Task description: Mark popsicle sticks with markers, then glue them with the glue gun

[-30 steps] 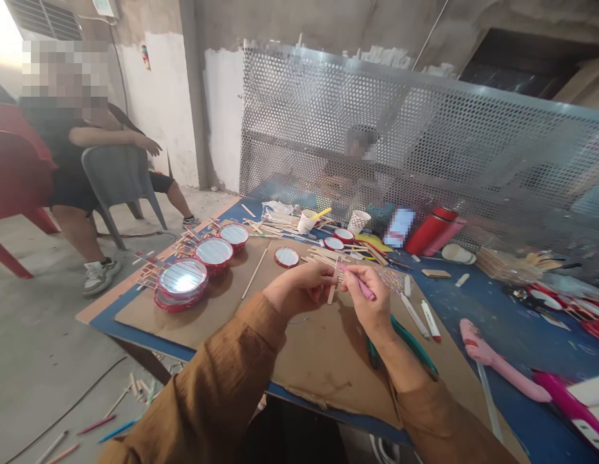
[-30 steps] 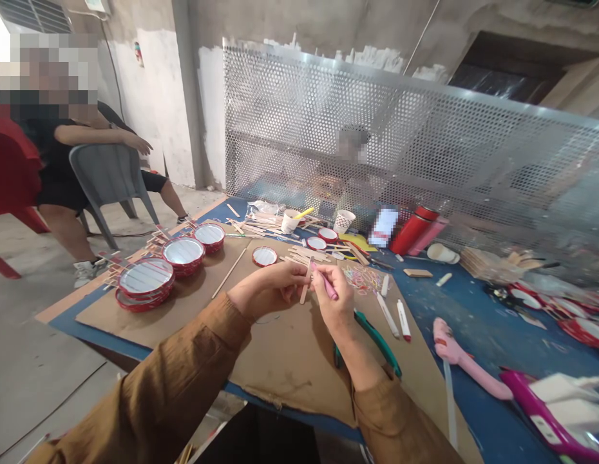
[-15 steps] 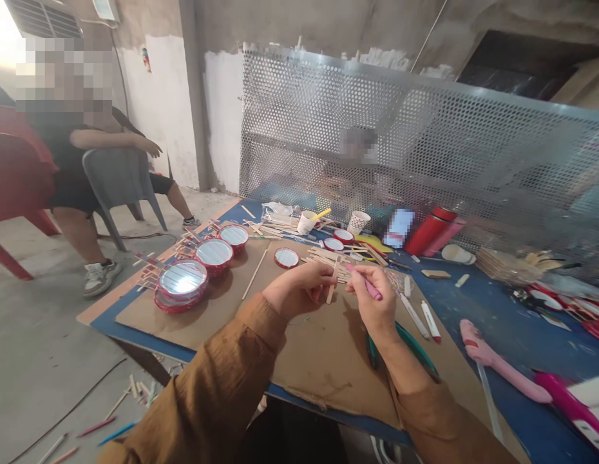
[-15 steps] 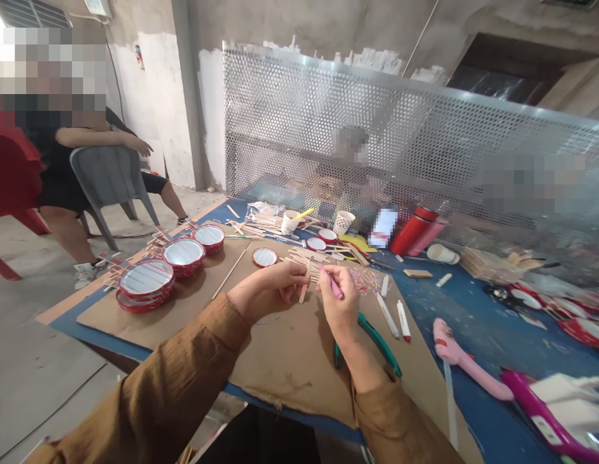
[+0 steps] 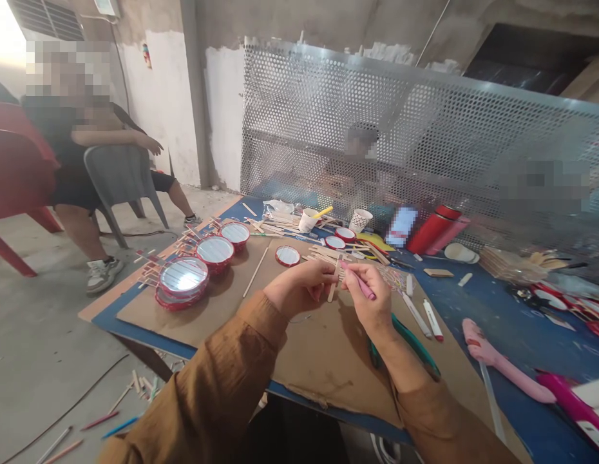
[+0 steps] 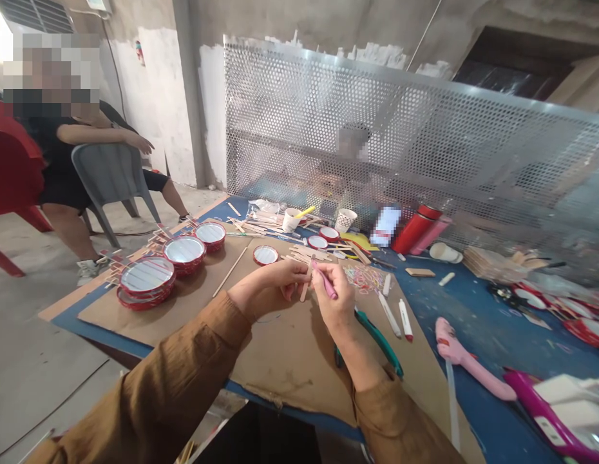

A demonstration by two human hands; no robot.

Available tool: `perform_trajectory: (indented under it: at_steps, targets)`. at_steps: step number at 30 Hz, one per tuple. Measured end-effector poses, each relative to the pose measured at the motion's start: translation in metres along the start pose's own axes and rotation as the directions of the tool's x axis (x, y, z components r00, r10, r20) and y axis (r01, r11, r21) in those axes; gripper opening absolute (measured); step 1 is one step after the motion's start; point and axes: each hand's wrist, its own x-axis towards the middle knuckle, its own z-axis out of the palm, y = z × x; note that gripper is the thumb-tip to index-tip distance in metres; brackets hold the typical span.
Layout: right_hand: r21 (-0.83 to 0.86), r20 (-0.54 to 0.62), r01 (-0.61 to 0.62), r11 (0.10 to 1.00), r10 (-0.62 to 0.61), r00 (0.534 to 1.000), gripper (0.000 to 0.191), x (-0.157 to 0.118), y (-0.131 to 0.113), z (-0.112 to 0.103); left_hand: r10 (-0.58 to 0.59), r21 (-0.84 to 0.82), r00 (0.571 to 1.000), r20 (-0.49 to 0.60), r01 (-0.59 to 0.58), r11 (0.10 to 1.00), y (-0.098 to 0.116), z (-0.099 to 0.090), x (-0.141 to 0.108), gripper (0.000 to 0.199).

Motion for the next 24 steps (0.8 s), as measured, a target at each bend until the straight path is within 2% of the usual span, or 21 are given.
perform_trajectory:
  at_steps: [6,13,24]
  targets:
    - [-0.019,-0.002,-0.003,1.000,0.003,1.000,0.021,0.0008,0.0008,0.0003,0.008,-0.035,0.999,-0.036,-0.009,0.999,0.0008,0.0036,-0.0057,0.025]
    - [-0.012,0.015,-0.015,1.000,0.015,1.000,0.021,0.0004,0.0008,0.0002,-0.042,0.020,0.999,0.031,0.041,0.999,0.0083,-0.0019,-0.0021,0.023]
    - [-0.016,0.010,-0.008,1.000,0.008,1.000,0.020,0.0014,-0.0009,-0.0001,-0.040,-0.017,0.999,-0.027,0.039,0.999,0.0059,0.0031,-0.0064,0.022]
